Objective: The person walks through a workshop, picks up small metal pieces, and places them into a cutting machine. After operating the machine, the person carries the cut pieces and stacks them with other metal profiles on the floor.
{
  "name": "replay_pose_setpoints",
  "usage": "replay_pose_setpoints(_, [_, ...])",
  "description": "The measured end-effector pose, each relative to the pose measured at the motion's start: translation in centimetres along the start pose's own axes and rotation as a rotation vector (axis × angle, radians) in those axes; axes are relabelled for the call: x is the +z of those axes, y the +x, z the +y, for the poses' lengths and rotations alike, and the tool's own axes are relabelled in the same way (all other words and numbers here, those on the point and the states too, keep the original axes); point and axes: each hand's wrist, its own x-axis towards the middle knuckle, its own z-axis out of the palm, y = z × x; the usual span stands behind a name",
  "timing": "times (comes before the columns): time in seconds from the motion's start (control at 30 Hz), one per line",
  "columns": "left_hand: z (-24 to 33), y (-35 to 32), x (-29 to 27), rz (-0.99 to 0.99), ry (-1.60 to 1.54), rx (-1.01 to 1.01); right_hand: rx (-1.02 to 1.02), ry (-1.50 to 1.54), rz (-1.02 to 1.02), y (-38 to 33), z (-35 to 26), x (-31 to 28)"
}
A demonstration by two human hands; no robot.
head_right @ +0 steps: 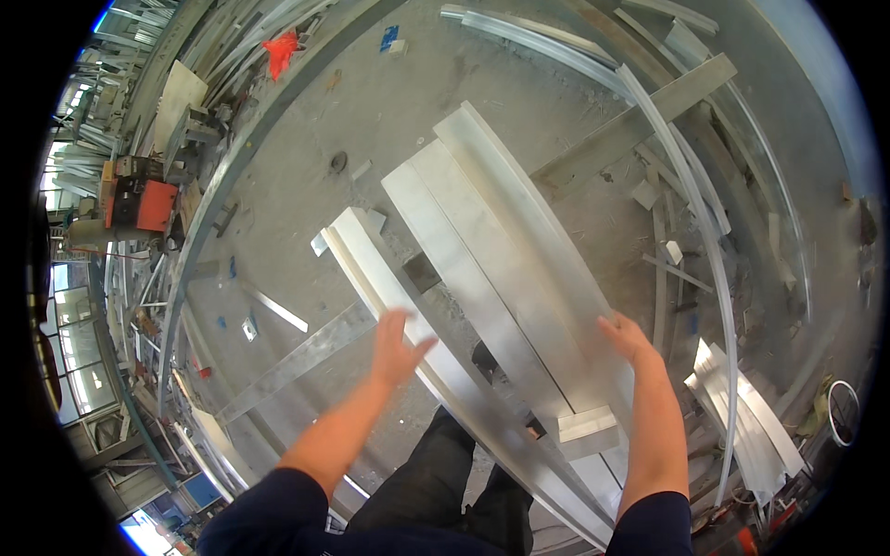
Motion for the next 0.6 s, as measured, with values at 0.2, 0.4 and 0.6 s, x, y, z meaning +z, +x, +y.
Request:
replay_pose_setpoints(0.2, [-2.2,23.0,1.4,0.159,0.211,-0.084,0.047,-0.013,-0.027,-0.2,-2.1,0.0])
replay_pose_setpoints(0.4, [-4.0,30.3,1.2,-0.243,-0.032,-0.414,0.076,-0.076,0.016,-0.8,-1.7,0.4])
replay_pose_setpoints(0.6, [-7.7,27.7,-1.0,-0.260,-0.023,-0.352,0.032,-0.094,-0.012,-1.7,-2.6,2.7])
